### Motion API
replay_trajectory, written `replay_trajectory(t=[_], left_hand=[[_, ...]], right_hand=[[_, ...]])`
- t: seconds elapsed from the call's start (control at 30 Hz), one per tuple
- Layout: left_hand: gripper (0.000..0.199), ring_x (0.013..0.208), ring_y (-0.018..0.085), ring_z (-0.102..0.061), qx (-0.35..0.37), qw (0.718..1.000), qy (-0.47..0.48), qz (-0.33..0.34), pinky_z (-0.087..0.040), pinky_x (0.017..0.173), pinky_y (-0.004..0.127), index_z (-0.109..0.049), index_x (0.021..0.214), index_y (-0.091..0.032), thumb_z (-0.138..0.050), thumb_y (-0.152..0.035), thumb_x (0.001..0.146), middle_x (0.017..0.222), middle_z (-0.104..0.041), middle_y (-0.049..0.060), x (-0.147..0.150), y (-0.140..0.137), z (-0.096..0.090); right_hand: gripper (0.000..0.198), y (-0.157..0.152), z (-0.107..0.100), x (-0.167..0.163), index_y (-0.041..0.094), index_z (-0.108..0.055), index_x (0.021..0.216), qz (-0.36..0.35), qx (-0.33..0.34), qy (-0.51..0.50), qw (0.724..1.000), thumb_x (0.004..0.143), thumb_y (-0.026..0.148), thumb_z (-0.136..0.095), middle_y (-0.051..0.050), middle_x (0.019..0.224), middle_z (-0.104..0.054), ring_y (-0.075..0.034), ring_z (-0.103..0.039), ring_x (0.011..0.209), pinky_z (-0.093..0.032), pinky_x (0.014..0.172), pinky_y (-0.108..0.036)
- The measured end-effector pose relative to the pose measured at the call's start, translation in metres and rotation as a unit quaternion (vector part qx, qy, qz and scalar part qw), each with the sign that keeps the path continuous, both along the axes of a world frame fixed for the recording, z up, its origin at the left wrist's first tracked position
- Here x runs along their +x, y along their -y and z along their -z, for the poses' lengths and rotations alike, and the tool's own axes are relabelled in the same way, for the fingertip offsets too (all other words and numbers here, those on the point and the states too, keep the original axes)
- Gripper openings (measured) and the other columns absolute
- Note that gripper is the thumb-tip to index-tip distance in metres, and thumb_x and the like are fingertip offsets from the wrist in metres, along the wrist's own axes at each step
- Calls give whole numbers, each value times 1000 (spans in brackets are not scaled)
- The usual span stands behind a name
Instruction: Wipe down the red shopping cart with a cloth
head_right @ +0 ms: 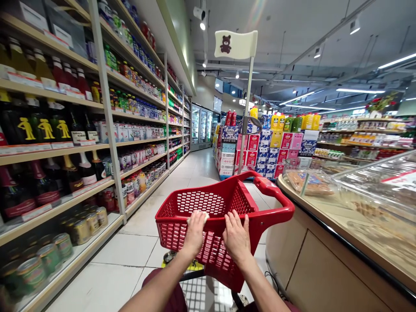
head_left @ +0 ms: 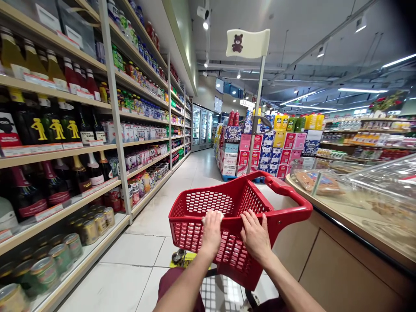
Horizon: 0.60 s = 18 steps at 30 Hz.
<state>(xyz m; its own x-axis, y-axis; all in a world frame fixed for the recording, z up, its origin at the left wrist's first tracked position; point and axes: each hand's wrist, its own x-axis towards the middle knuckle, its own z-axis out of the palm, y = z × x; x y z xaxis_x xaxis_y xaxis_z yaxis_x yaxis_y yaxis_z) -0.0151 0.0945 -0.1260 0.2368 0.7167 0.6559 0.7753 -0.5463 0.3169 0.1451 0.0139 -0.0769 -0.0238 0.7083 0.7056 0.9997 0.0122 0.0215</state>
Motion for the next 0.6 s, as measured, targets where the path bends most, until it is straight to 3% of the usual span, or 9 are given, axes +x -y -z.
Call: replay_trajectory(t=[0.1, 0.27, 0.37, 0.47, 0.53, 0.6], left_hand=[[55, 125, 21, -32, 14, 999, -10, 38, -33, 102, 46, -43, 122, -20, -28, 3, 75, 128, -46, 4, 2, 3, 1], [52, 125, 24, -32, -1, 996, 46, -76, -32, 102, 51, -44, 121, -17, -26, 1, 76, 125, -48, 9, -51, -11, -2], [52, 123, 21, -35, 2, 999, 30, -46, -34, 102, 47, -47, 118, -18, -26, 3, 75, 122, -51, 6, -24, -8, -2], [54, 124, 19, -34, 12, 999, -12, 38, -33, 102, 43, -46, 120, -19, -28, 4, 75, 125, -50, 5, 12, 1, -3], [52, 123, 19, -35, 13, 998, -26, 64, -33, 102, 43, -45, 121, -21, -31, 1, 76, 125, -50, 4, 8, 2, -5], [50, 121, 20, -37, 6, 999, -8, 32, -33, 102, 45, -45, 121, -24, -31, -2, 78, 124, -51, 3, -18, -2, -6]], right_hand=[[38, 1, 1, 4, 16, -56, 111, -16, -3, 6, 1000, 76, 17, -40, -6, 118, -56, -22, -41, 117, -3, 105, -47], [38, -1, 1, 2, 14, -56, 110, -15, -3, -6, 1000, 76, 17, -40, -7, 119, -56, -22, -40, 118, -1, 106, -47], [38, -2, 2, 0, 14, -57, 110, -5, -1, -15, 1000, 76, 17, -40, -7, 118, -56, -22, -41, 118, -1, 105, -47], [39, -1, 3, 3, 14, -56, 112, -15, -3, -3, 1000, 76, 17, -40, -7, 119, -56, -22, -41, 118, -1, 106, -46], [40, 0, 3, 5, 15, -55, 112, -20, -6, 9, 1000, 76, 17, -40, -6, 120, -55, -22, -40, 118, -1, 106, -46], [39, 0, 3, 6, 15, -56, 112, -19, -10, 15, 1000, 76, 17, -40, -6, 120, -55, -22, -40, 119, -2, 106, -46]])
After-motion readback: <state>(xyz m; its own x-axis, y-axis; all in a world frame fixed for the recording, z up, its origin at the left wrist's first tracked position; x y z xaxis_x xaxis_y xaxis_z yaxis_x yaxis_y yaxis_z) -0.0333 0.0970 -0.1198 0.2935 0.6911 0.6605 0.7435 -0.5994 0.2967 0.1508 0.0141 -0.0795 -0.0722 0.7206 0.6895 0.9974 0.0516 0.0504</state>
